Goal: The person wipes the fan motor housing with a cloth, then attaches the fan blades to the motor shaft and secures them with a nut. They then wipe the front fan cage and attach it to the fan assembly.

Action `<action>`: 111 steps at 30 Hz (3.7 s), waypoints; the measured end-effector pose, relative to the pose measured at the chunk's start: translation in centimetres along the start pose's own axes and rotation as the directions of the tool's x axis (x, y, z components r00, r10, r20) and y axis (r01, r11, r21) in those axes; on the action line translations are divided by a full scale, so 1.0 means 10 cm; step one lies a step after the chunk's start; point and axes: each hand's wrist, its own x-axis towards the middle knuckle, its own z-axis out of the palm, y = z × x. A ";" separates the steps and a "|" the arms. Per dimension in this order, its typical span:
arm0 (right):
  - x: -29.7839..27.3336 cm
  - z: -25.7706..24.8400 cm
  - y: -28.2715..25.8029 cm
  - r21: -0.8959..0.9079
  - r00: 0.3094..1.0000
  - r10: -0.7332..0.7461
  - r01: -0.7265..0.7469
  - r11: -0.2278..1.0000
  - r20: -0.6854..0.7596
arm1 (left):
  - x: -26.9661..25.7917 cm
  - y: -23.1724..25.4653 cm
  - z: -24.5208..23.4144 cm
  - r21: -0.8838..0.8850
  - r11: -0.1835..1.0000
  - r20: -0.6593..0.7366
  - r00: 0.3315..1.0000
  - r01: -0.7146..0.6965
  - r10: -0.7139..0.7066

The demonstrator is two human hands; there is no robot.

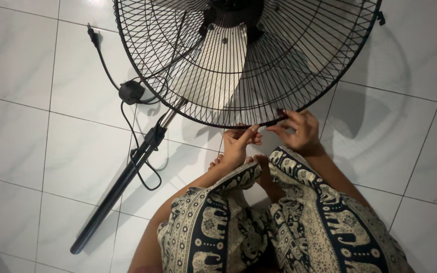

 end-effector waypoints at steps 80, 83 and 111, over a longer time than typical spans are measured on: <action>0.73 -0.38 1.82 0.944 0.588 0.738 -0.189 -0.271 0.330 | -0.09 0.52 0.24 0.187 0.978 -0.006 0.995 0.096 -0.097; 0.71 -0.44 1.90 0.918 0.584 0.710 -0.206 -0.339 0.394 | -0.08 0.48 0.24 0.161 0.982 -0.034 0.995 0.099 -0.095; 2.07 -1.03 3.14 0.882 0.596 0.790 -0.439 0.171 0.143 | 0.80 3.76 -0.74 0.852 -0.487 0.081 0.871 0.192 0.485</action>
